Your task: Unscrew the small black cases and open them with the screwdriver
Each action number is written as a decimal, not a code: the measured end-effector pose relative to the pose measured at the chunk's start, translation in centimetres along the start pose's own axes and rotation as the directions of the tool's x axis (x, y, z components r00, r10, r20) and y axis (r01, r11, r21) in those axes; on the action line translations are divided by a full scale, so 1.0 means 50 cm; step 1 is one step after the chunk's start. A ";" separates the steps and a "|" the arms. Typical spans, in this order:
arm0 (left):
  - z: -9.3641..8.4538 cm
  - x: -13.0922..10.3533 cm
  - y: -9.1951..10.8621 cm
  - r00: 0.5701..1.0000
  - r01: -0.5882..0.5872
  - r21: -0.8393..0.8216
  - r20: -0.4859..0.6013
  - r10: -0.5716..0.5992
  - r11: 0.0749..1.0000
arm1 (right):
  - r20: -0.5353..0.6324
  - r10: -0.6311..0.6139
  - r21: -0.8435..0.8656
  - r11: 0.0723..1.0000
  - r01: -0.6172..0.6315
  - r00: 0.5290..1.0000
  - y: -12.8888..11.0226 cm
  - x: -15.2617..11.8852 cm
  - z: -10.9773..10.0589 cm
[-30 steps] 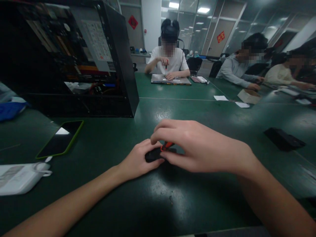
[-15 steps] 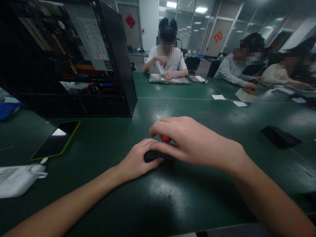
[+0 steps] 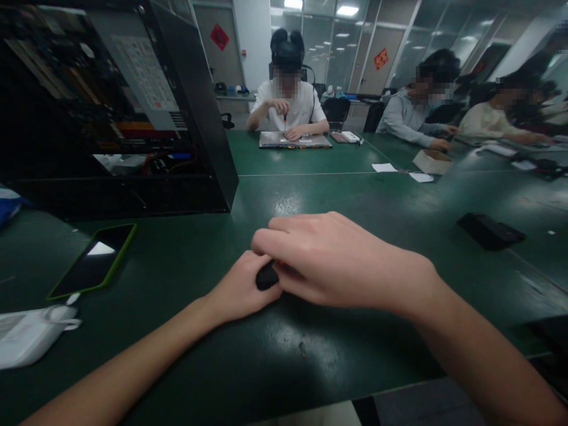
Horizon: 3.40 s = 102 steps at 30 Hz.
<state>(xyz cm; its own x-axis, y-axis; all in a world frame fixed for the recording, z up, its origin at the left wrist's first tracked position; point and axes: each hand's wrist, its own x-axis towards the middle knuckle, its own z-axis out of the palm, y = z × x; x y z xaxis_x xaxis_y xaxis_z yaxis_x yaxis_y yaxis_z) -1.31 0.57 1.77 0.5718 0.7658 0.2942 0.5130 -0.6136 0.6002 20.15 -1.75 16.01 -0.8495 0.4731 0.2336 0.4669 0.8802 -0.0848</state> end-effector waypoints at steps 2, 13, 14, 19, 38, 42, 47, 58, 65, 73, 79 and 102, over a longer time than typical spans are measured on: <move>-0.001 0.013 0.012 0.999 -0.027 0.068 0.026 0.026 0.997 | -0.014 0.061 -0.002 0.998 -0.061 0.998 0.015 -0.006 0.001; 0.023 0.049 0.037 0.994 -0.077 0.150 0.090 0.064 0.986 | -0.523 0.255 0.263 0.956 -0.130 0.813 0.145 -0.140 0.096; 0.025 0.046 0.035 0.995 -0.068 0.151 0.078 0.057 0.986 | -0.567 0.277 0.251 0.955 -0.158 0.775 0.149 -0.153 0.102; 0.029 0.042 0.028 0.998 -0.038 0.169 0.059 0.028 0.985 | -0.645 0.295 0.194 0.956 -0.222 0.705 0.154 -0.173 0.111; 0.032 0.043 0.021 0.997 -0.065 0.180 0.055 0.056 0.982 | -0.629 0.279 0.159 0.960 -0.232 0.725 0.151 -0.172 0.110; 0.033 0.044 0.023 0.997 -0.074 0.188 0.050 0.066 0.979 | -0.608 0.341 0.234 0.940 -0.248 0.717 0.155 -0.171 0.113; 0.036 0.043 0.021 0.997 -0.079 0.202 0.035 0.073 0.976 | -0.461 0.527 0.430 0.837 -0.339 0.714 0.184 -0.173 0.118; 0.036 0.044 0.013 0.992 -0.121 0.200 0.051 0.113 0.972 | -0.172 0.480 0.279 0.861 -0.425 0.860 0.282 -0.191 0.193; 0.037 0.043 0.011 0.988 -0.151 0.207 0.065 0.140 0.967 | -0.354 0.203 -0.151 0.951 -0.269 0.913 0.229 -0.209 0.120; 0.037 0.042 0.011 0.988 -0.145 0.198 0.074 0.132 0.969 | -0.115 0.362 -0.153 0.914 -0.377 0.925 0.170 -0.207 0.066; 0.037 0.043 0.012 0.989 -0.149 0.207 0.058 0.140 0.967 | 0.061 0.591 -0.026 0.807 -0.590 0.805 0.234 -0.192 0.131; 0.040 0.039 0.013 0.993 -0.113 0.196 0.054 0.105 0.974 | 0.227 0.414 0.084 0.894 -0.441 0.882 0.167 -0.255 0.144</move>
<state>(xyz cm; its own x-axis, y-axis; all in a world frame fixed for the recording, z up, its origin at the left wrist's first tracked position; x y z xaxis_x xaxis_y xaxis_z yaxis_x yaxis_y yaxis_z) 1.40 1.28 1.22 0.6562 0.6858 0.3148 0.5600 -0.7222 0.4059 33.10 -0.19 5.36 -0.6117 0.7896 -0.0491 0.7710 0.5811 -0.2604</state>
